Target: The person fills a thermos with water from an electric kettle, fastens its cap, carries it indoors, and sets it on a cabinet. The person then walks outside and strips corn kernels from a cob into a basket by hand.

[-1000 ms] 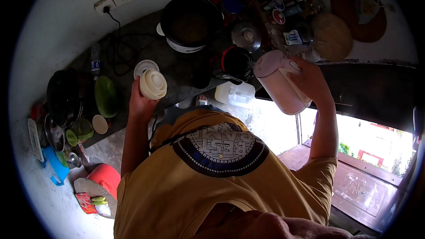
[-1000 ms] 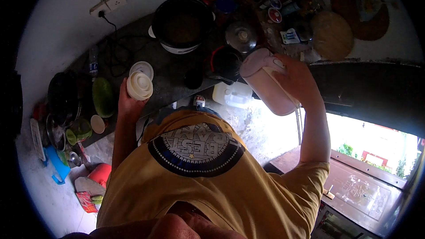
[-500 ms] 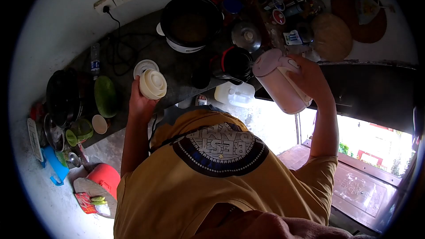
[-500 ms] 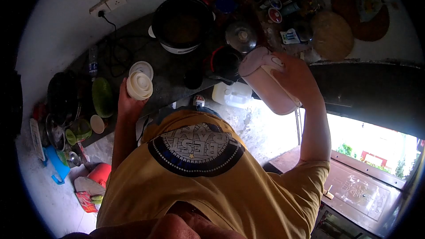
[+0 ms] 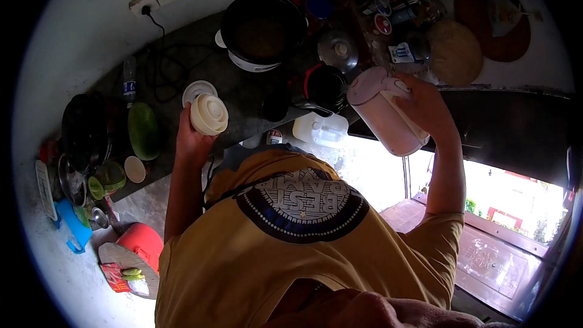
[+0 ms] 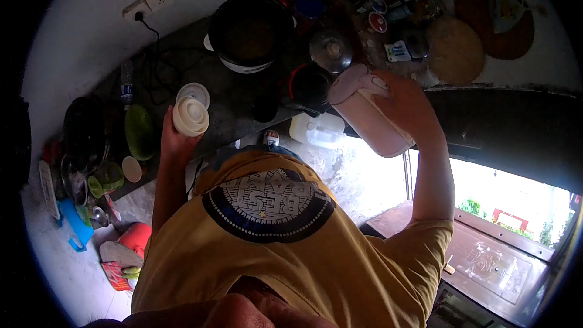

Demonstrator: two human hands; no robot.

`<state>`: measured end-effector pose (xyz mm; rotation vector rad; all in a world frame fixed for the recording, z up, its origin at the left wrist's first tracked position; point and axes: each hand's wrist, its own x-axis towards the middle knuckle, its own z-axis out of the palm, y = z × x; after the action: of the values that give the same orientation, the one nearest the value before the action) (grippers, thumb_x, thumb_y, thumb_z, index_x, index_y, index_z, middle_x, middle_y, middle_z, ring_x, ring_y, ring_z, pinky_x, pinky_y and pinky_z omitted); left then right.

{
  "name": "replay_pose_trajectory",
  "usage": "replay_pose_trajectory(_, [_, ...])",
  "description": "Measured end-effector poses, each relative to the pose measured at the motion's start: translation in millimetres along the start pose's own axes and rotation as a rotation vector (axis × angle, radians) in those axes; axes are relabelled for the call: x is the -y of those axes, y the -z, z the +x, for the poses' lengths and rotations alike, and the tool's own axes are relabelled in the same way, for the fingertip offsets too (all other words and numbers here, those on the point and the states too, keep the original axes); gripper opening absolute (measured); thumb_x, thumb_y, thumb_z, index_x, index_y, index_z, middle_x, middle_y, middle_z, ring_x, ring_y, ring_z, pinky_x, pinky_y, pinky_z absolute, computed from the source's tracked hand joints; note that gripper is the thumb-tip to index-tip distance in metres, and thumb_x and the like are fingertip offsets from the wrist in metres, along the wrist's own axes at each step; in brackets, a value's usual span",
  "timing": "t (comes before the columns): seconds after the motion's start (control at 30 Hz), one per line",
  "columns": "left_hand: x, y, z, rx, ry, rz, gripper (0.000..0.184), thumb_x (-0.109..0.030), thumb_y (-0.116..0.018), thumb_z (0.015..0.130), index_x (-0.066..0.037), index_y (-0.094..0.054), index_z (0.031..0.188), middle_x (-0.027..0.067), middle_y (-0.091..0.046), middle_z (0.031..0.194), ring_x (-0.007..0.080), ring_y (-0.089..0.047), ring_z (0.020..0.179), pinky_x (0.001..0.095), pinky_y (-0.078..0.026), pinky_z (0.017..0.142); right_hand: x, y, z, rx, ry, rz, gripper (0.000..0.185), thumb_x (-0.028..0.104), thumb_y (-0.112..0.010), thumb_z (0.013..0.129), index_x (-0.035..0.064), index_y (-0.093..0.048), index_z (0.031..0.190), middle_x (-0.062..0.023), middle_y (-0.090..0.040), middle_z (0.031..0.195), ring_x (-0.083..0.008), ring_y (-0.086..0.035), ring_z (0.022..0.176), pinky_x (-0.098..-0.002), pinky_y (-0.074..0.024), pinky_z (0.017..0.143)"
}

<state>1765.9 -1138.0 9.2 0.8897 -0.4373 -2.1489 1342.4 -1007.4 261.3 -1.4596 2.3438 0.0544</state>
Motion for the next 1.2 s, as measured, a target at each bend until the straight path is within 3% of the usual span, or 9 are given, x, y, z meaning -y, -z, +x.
replay_pose_trajectory(0.13, [0,-11,-7,-0.003,-0.144,0.381,0.041,-0.017,-0.05,0.109,-0.004,-0.037,0.146,0.0144,-0.053,0.14,0.0267,-0.06,0.125,0.0421,-0.054,0.102,-2,-1,2,-0.012,0.018,-0.024,0.053,0.008,-0.071,0.085,0.0052,-0.061,0.137,-0.021,-0.071,0.12,-0.0348,-0.07,0.108,-0.0413,-0.0536,0.097])
replay_pose_trajectory(0.23, [1,-9,-7,-0.014,-0.179,0.482,0.042,-0.013,-0.052,0.107,-0.004,-0.036,0.146,0.0147,-0.052,0.141,0.0264,-0.059,0.127,0.0417,-0.054,0.102,0,0,1,-0.016,0.045,-0.019,0.053,0.007,-0.071,0.084,0.005,-0.061,0.137,-0.0213,-0.071,0.12,-0.0348,-0.07,0.108,-0.0413,-0.0537,0.097])
replay_pose_trajectory(0.33, [-2,-5,-3,-0.019,-0.093,0.289,0.047,-0.008,-0.055,0.105,-0.003,-0.034,0.147,0.0151,-0.052,0.142,0.0262,-0.058,0.127,0.0409,-0.055,0.102,5,2,2,0.009,0.015,-0.018,0.054,0.007,-0.071,0.084,0.0049,-0.061,0.137,-0.0218,-0.071,0.119,-0.0344,-0.071,0.108,-0.041,-0.0539,0.096])
replay_pose_trajectory(0.43, [3,1,-3,-0.02,-0.204,0.597,0.053,-0.006,-0.057,0.103,-0.002,-0.031,0.149,0.0151,-0.051,0.143,0.0264,-0.057,0.128,0.0409,-0.055,0.102,5,3,4,0.013,0.019,-0.034,0.055,0.007,-0.071,0.084,0.0049,-0.061,0.137,-0.0221,-0.071,0.119,-0.0341,-0.071,0.107,-0.0406,-0.0543,0.095])
replay_pose_trajectory(0.63, [-2,-6,-3,-0.031,-0.132,0.439,0.06,-0.003,-0.061,0.1,-0.001,-0.029,0.151,0.015,-0.05,0.143,0.0265,-0.057,0.128,0.0398,-0.055,0.101,4,3,5,0.017,0.027,-0.03,0.054,0.008,-0.071,0.085,0.0058,-0.061,0.138,-0.0224,-0.072,0.115,-0.0341,-0.072,0.103,-0.0409,-0.0549,0.092])
replay_pose_trajectory(0.83, [1,-2,-2,-0.014,-0.233,0.614,0.059,-0.004,-0.062,0.099,-0.001,-0.03,0.149,0.0145,-0.052,0.141,0.0259,-0.059,0.125,0.0394,-0.056,0.1,6,5,7,0.023,0.03,-0.037,0.053,0.009,-0.07,0.086,0.0064,-0.06,0.138,-0.0229,-0.072,0.113,-0.0345,-0.072,0.102,-0.0413,-0.0548,0.092])
replay_pose_trajectory(0.93, [4,7,2,-0.003,-0.275,0.694,0.058,-0.002,-0.062,0.099,-0.001,-0.032,0.148,0.0146,-0.052,0.14,0.0256,-0.059,0.125,0.04,-0.055,0.1,11,8,6,0.042,0.017,-0.042,0.053,0.009,-0.07,0.086,0.0062,-0.06,0.138,-0.0229,-0.072,0.113,-0.0346,-0.072,0.102,-0.0415,-0.0547,0.092])
replay_pose_trajectory(1.03, [1,-2,-1,-0.019,-0.188,0.466,0.05,-0.006,-0.057,0.103,-0.002,-0.034,0.147,0.015,-0.052,0.14,0.0256,-0.059,0.125,0.04,-0.055,0.101,18,12,6,0.051,0.015,-0.033,0.053,0.009,-0.069,0.086,0.0059,-0.06,0.139,-0.0229,-0.072,0.114,-0.0347,-0.072,0.103,-0.0416,-0.0546,0.092])
replay_pose_trajectory(1.2, [-3,-4,-3,-0.037,-0.149,0.398,0.04,-0.022,-0.041,0.111,-0.003,-0.036,0.146,0.0149,-0.053,0.14,0.0281,-0.059,0.126,0.0426,-0.053,0.104,20,13,7,0.049,0.004,-0.037,0.055,0.009,-0.069,0.086,0.0059,-0.06,0.139,-0.0225,-0.072,0.116,-0.0349,-0.072,0.105,-0.0416,-0.0547,0.094])
